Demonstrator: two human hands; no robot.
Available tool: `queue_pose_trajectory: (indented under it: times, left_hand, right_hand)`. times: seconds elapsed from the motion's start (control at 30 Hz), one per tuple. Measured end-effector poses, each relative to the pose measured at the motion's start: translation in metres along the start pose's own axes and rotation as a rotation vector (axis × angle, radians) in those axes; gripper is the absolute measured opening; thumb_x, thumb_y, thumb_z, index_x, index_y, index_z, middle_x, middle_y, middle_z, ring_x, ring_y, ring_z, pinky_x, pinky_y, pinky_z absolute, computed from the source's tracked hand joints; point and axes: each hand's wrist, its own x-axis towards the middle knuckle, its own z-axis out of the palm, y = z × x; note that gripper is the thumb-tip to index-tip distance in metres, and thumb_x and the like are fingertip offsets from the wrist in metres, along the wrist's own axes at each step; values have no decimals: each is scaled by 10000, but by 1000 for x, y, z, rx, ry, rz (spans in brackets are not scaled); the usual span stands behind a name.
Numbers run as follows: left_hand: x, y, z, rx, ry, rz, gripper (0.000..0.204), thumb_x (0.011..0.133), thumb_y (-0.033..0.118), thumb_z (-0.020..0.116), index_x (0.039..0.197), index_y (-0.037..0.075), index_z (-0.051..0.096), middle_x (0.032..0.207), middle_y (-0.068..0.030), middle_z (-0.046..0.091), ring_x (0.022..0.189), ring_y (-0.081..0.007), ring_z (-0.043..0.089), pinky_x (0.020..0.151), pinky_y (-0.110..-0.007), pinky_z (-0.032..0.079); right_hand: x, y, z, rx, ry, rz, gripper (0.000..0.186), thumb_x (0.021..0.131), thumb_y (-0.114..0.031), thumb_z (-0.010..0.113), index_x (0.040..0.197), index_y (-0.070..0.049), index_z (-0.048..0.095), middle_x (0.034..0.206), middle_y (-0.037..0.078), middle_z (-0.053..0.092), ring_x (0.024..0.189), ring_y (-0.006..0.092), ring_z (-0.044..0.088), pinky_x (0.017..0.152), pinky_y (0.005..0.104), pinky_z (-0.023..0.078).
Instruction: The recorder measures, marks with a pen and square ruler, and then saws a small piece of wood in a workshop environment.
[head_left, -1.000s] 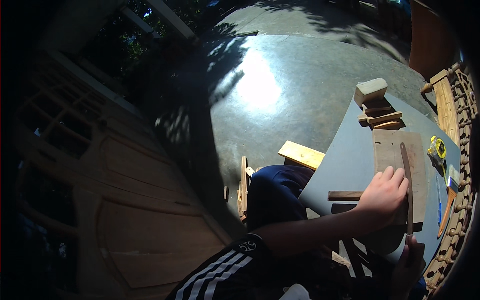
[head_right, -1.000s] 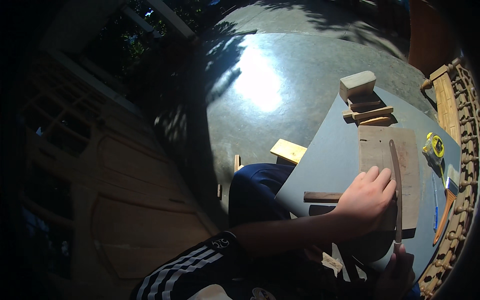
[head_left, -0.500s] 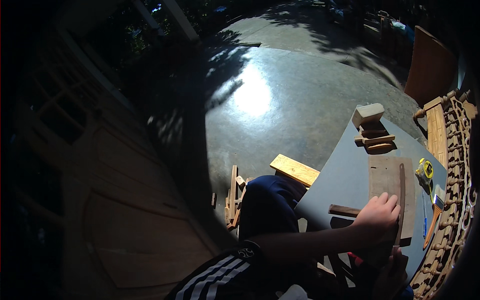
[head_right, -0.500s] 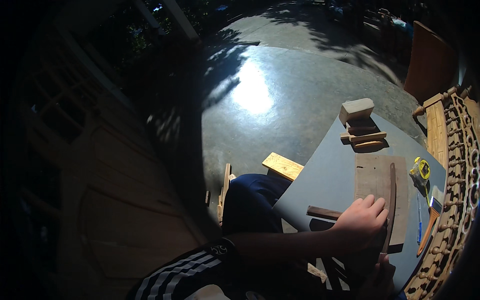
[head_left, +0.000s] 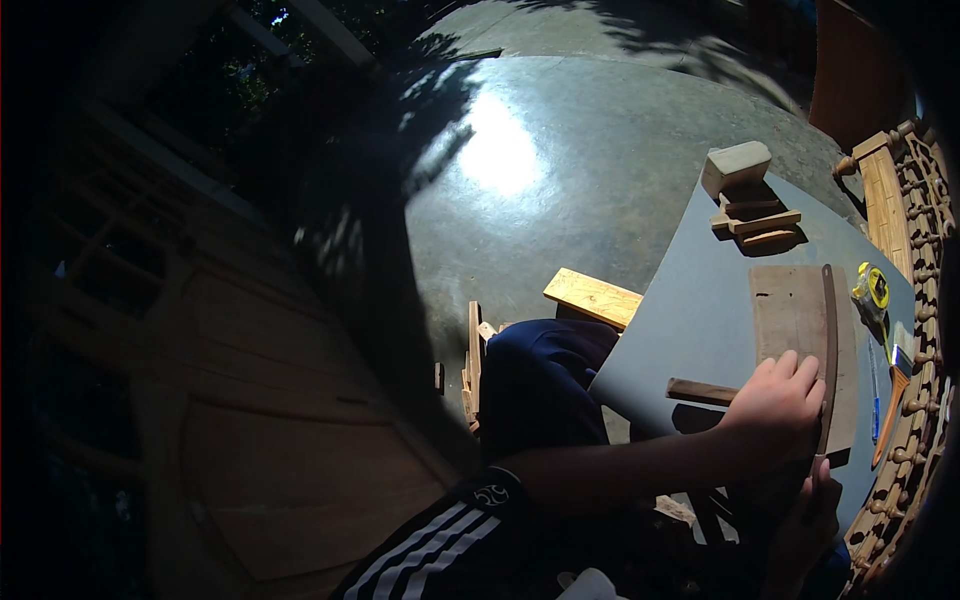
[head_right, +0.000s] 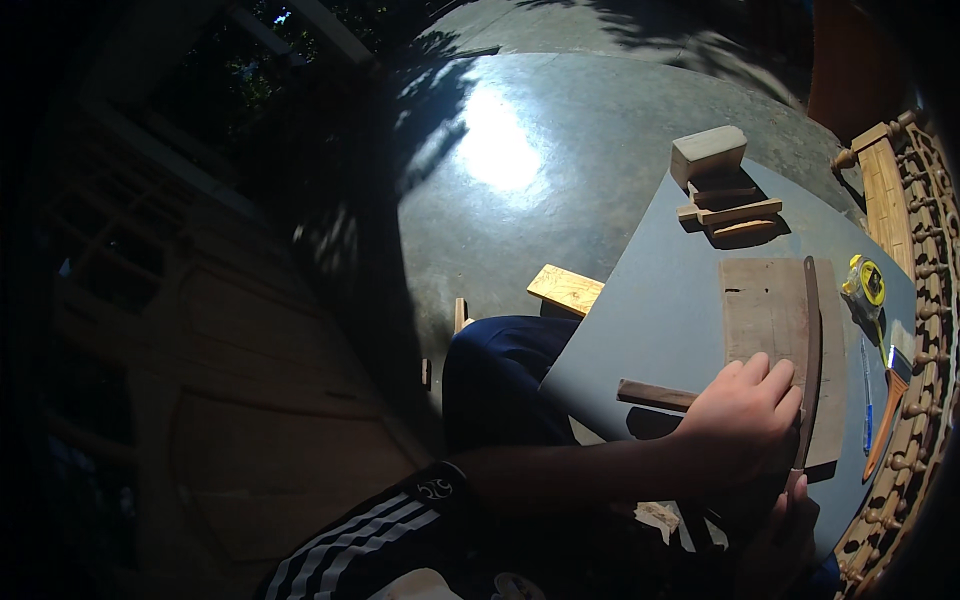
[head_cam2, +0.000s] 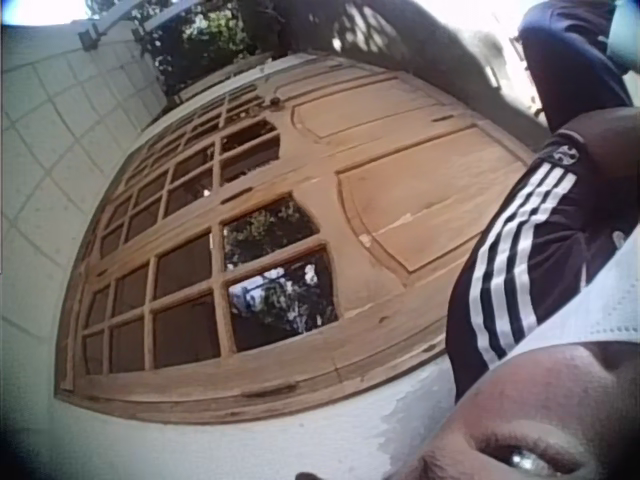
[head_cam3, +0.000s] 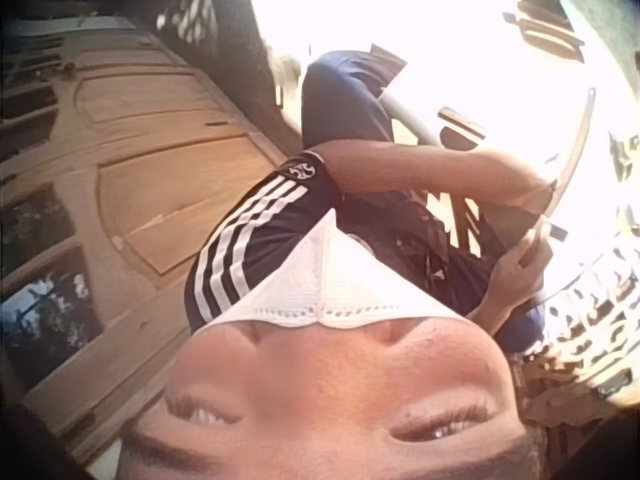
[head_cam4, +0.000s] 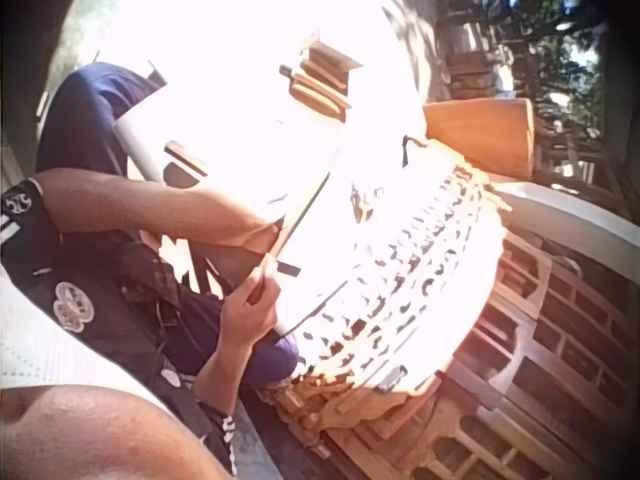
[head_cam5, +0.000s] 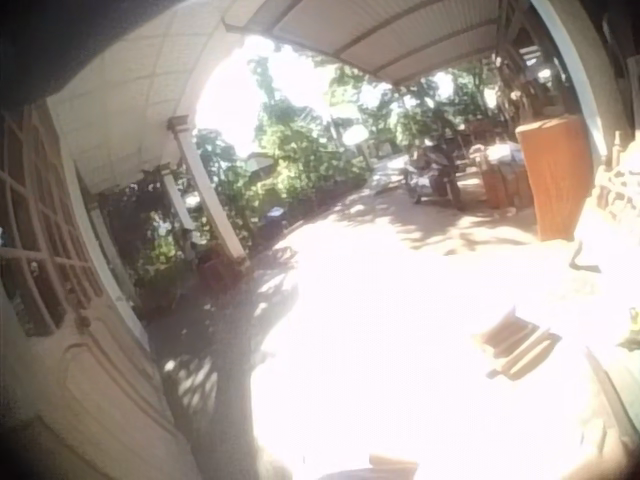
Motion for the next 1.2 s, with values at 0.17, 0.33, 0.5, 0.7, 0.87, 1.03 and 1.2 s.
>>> queue_pose_trajectory:
  times: [0.17, 0.33, 0.5, 0.7, 0.87, 1.03, 1.2]
  left_hand:
    - [3, -2, -1, -15, -1, -4, 265, 747, 197, 688, 899, -3, 606, 920, -118, 518, 849, -245, 516, 685, -333, 429]
    - [0, 0, -11, -14, 7, -36, 273, 755, 207, 684, 903, -7, 603, 914, -121, 513, 842, -253, 516, 683, -334, 437]
    - [-4, 2, 0, 94, 1, -67, 250, 754, 153, 681, 932, -2, 597, 923, -120, 520, 849, -262, 532, 689, -343, 448]
    - [5, -13, -14, 3, -31, -60, 189, 837, 179, 737, 919, 45, 631, 926, -101, 562, 849, -283, 568, 732, -396, 493]
    - [7, -14, -14, 63, -53, -90, 202, 840, 190, 768, 983, 71, 688, 938, -78, 599, 911, -290, 613, 770, -398, 517]
    - [8, -3, -7, 57, -19, -109, 211, 844, 195, 774, 983, 65, 683, 937, -79, 600, 903, -297, 617, 770, -394, 515]
    - [11, -7, -5, 96, 54, -132, 188, 851, 198, 754, 952, 67, 664, 914, -79, 581, 855, -280, 588, 740, -399, 502]
  right_hand:
    - [16, -11, -5, -69, -15, 10, 250, 1039, -139, 528, 1217, 23, 596, 1170, 238, 684, 1138, 407, 667, 914, 450, 533]
    - [27, -12, 2, 98, 20, -201, 208, 1018, -91, 523, 1163, 42, 592, 1011, 248, 666, 978, 441, 682, 817, 464, 543]
    - [4, 7, -7, 59, -52, -54, 210, 1014, -74, 551, 1195, 23, 597, 1085, 239, 689, 1058, 399, 691, 871, 443, 542]
    - [-43, 5, -29, 59, 41, -308, 265, 916, 27, 662, 1180, 17, 638, 751, 132, 647, 613, 257, 687, 528, 356, 507]
    - [0, -6, -4, 56, 50, -351, 331, 918, -22, 678, 1239, -55, 604, 793, 81, 682, 587, 216, 679, 468, 318, 496]
    - [18, -13, -7, -23, 32, -349, 375, 906, 2, 668, 1267, -60, 586, 792, 68, 667, 592, 194, 671, 458, 308, 485]
    - [-31, -5, -26, -32, 77, -324, 278, 896, 45, 673, 1169, 2, 644, 752, 75, 648, 560, 173, 654, 455, 304, 477]
